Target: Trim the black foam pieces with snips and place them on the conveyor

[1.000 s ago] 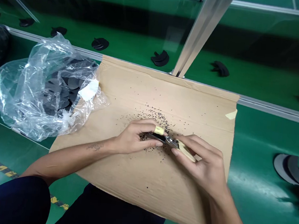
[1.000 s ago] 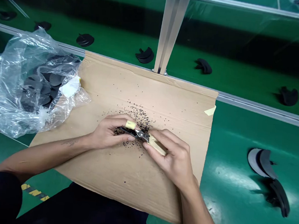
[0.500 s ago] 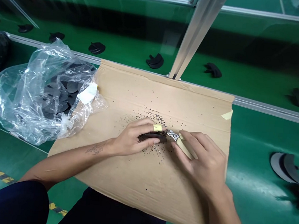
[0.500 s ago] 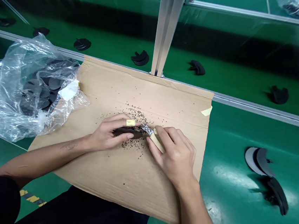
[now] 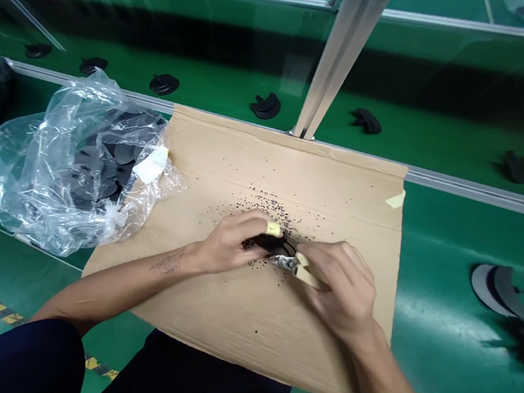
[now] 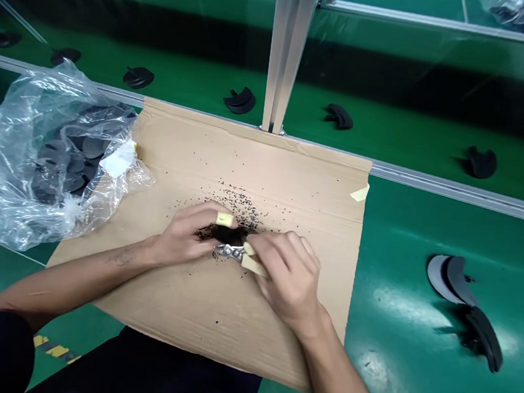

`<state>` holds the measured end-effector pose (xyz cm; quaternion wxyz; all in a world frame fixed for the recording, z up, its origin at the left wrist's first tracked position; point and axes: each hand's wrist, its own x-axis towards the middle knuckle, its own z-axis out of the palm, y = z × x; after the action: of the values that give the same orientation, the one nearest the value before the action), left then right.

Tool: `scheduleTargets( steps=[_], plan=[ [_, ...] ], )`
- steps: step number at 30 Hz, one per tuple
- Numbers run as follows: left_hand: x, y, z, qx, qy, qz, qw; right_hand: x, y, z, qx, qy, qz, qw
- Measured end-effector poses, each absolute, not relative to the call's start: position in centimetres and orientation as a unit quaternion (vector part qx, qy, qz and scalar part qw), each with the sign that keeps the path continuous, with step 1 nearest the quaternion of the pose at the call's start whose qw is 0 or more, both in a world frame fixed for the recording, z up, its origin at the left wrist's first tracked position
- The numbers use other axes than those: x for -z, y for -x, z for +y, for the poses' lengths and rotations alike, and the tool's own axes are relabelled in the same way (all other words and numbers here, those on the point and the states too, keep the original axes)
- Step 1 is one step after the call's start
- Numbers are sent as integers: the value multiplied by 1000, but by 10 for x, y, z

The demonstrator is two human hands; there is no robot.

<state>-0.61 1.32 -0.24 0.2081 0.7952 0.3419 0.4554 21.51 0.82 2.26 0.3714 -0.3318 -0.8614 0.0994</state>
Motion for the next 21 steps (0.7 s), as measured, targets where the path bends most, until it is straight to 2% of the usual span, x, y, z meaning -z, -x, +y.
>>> scheduleTargets(
  steps=[3, 5, 8, 10, 14, 21],
  plan=[
    [7, 6, 13, -396, -846, 346, 94, -22, -214, 4, -15, 293, -888, 353],
    [10, 6, 13, -371, -858, 350, 58, -22, -213, 2, -35, 284, -888, 360],
    [11, 6, 13, -388, -846, 349, 106, -25, -217, 3, -115, 295, -861, 398],
    [10, 7, 13, -414, -825, 349, 160, -26, -223, 8, -114, 334, -837, 418],
    [5, 7, 13, -454, -795, 329, 233, -27, -233, 21, -50, 402, -838, 365],
    [3, 6, 11, -479, -776, 311, 267, -28, -236, 25, -83, 365, -872, 316]
  ],
)
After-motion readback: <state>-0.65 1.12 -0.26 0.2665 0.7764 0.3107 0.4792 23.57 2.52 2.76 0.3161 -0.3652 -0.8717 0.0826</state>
